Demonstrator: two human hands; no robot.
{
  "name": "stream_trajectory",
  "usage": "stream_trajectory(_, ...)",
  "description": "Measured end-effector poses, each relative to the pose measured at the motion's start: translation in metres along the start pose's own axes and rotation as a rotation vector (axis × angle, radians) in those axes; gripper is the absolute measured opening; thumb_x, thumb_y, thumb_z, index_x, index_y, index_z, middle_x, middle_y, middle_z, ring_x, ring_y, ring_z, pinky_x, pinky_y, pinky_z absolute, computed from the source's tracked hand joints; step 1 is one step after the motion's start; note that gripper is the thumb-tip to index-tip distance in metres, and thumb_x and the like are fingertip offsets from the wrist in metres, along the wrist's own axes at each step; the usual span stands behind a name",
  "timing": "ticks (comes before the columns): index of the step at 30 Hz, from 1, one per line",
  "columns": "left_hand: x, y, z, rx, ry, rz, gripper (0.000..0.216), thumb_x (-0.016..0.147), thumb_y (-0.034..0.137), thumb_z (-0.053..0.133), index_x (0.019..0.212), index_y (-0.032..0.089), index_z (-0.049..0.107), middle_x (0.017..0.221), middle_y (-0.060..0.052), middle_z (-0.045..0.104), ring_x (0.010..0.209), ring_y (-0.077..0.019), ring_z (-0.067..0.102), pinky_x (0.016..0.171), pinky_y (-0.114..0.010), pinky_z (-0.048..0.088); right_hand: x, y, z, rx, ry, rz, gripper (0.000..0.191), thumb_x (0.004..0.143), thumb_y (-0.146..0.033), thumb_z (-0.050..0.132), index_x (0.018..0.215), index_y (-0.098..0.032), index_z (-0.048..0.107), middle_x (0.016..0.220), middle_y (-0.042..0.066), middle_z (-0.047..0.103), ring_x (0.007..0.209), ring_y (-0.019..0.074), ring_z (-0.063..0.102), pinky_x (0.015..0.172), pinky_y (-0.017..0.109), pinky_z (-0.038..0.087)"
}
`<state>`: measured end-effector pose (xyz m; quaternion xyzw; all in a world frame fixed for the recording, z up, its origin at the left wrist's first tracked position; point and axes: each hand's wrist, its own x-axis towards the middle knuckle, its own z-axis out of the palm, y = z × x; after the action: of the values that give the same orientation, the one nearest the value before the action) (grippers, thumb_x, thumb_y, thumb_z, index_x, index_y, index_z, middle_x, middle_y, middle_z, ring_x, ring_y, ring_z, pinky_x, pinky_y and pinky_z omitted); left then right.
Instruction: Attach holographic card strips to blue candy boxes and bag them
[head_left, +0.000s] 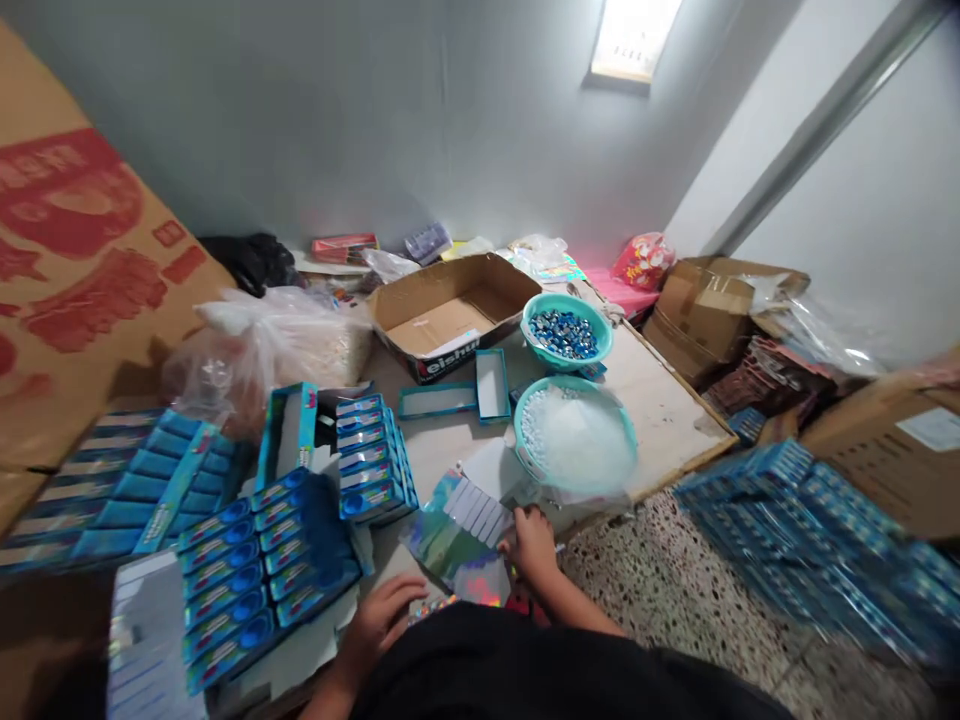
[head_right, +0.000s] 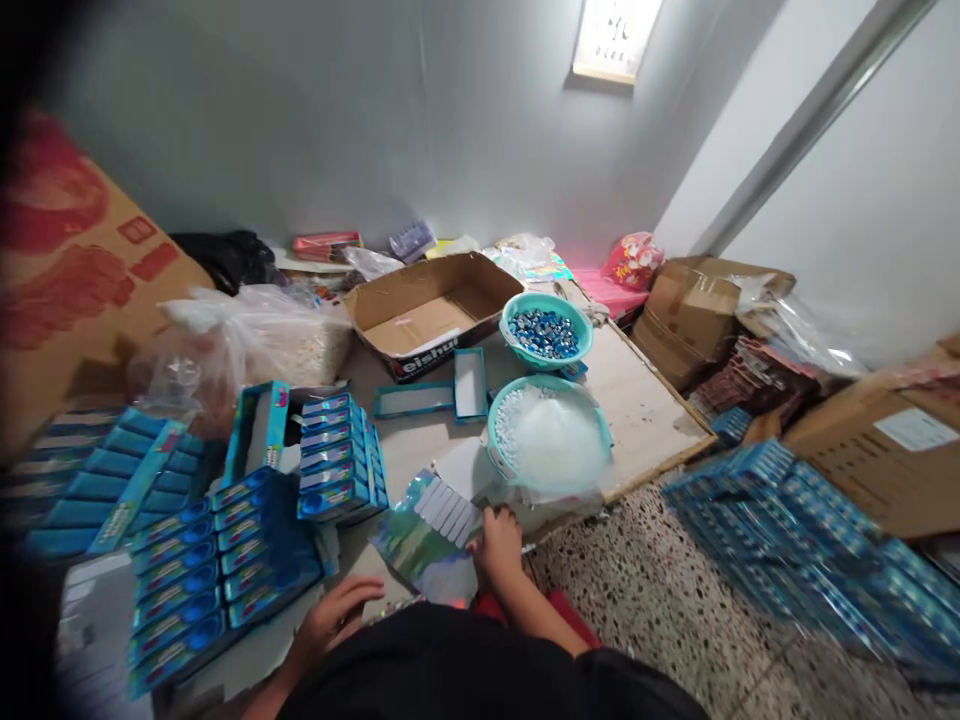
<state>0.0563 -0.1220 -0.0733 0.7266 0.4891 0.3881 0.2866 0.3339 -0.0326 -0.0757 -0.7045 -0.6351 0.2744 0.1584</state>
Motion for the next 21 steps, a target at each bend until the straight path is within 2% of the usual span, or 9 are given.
stream_trajectory(2,0.025,0.009,0.004,0.060,-0.033,0.084,0.033,0.086,0.015,0.048,0.098,0.030,0.076,0.099,-0.005,0.078,0.089,-0.0177,0.075,0.077,-0.025,0.062,0.006,0.000,-0.004,0.072,-0.060,0.021,0.030,0.059,-0.003,0.069,0.085,-0.017,0.070,0.091,0.014,0.071,0.087,0.0302,0.067,0.073,0.038,0.048)
stream_trajectory(4,0.055,0.028,0.006,0.146,-0.042,0.208,0.037,0.088,0.010,0.045,0.100,0.027,0.075,0.101,-0.006,0.077,0.092,-0.0156,0.074,0.081,-0.024,0.060,0.011,-0.006,-0.015,0.175,-0.148,0.009,0.025,0.059,-0.001,0.067,0.078,-0.017,0.071,0.075,0.006,0.072,0.073,0.0230,0.067,0.064,0.030,0.047)
stream_trajectory(6,0.085,0.055,0.008,0.227,-0.051,0.310,0.040,0.088,0.008,0.045,0.109,0.027,0.072,0.109,-0.007,0.075,0.103,-0.0170,0.070,0.094,-0.031,0.057,0.011,-0.018,-0.033,0.277,-0.229,-0.045,0.023,0.061,-0.002,0.066,0.075,-0.018,0.073,0.067,0.001,0.071,0.065,0.0182,0.066,0.059,0.025,0.046)
stream_trajectory(9,0.125,0.093,0.009,0.342,-0.104,0.362,0.043,0.089,0.017,0.052,0.130,0.025,0.061,0.124,-0.009,0.070,0.122,-0.0243,0.062,0.112,-0.050,0.042,0.006,-0.044,-0.069,0.521,-0.327,-0.190,0.024,0.069,-0.008,0.063,0.084,-0.021,0.078,0.075,0.000,0.075,0.071,0.0164,0.067,0.064,0.024,0.049)
stream_trajectory(11,0.144,0.110,0.006,0.374,-0.122,0.374,0.041,0.091,0.024,0.057,0.131,0.024,0.060,0.119,-0.008,0.072,0.114,-0.0231,0.066,0.113,-0.052,0.041,0.002,-0.063,-0.095,0.739,-0.375,-0.256,0.022,0.071,-0.013,0.063,0.086,-0.021,0.079,0.079,0.000,0.076,0.073,0.0167,0.067,0.067,0.025,0.050)
stream_trajectory(13,0.157,0.118,0.000,0.367,-0.073,0.391,0.032,0.093,0.025,0.056,0.124,0.025,0.065,0.105,-0.005,0.076,0.098,-0.0182,0.071,0.108,-0.046,0.047,0.000,-0.078,-0.119,0.907,-0.388,-0.255,0.019,0.072,-0.020,0.066,0.086,-0.019,0.079,0.078,0.000,0.076,0.070,0.0164,0.065,0.066,0.027,0.050)
stream_trajectory(15,0.165,0.122,-0.010,0.368,0.010,0.411,0.027,0.095,0.023,0.054,0.117,0.026,0.068,0.099,-0.004,0.076,0.091,-0.0158,0.072,0.104,-0.041,0.051,-0.001,-0.088,-0.135,0.982,-0.392,-0.232,0.024,0.073,-0.027,0.070,0.093,-0.019,0.079,0.077,0.001,0.075,0.067,0.0154,0.064,0.065,0.027,0.050)
stream_trajectory(17,0.166,0.126,-0.019,0.386,0.062,0.452,0.025,0.093,0.020,0.057,0.114,0.025,0.069,0.100,-0.003,0.077,0.093,-0.0160,0.071,0.104,-0.041,0.051,-0.002,-0.094,-0.143,1.041,-0.396,-0.231,0.029,0.074,-0.032,0.071,0.100,-0.020,0.079,0.080,0.001,0.076,0.070,0.0154,0.064,0.068,0.028,0.051)
stream_trajectory(21,0.161,0.134,-0.024,0.473,0.111,0.519,0.034,0.089,0.015,0.063,0.122,0.022,0.065,0.114,-0.006,0.074,0.112,-0.0200,0.066,0.107,-0.040,0.049,-0.002,-0.100,-0.137,1.151,-0.312,-0.164,0.026,0.073,-0.036,0.074,0.094,-0.022,0.080,0.082,0.002,0.076,0.077,0.0175,0.066,0.074,0.030,0.051)
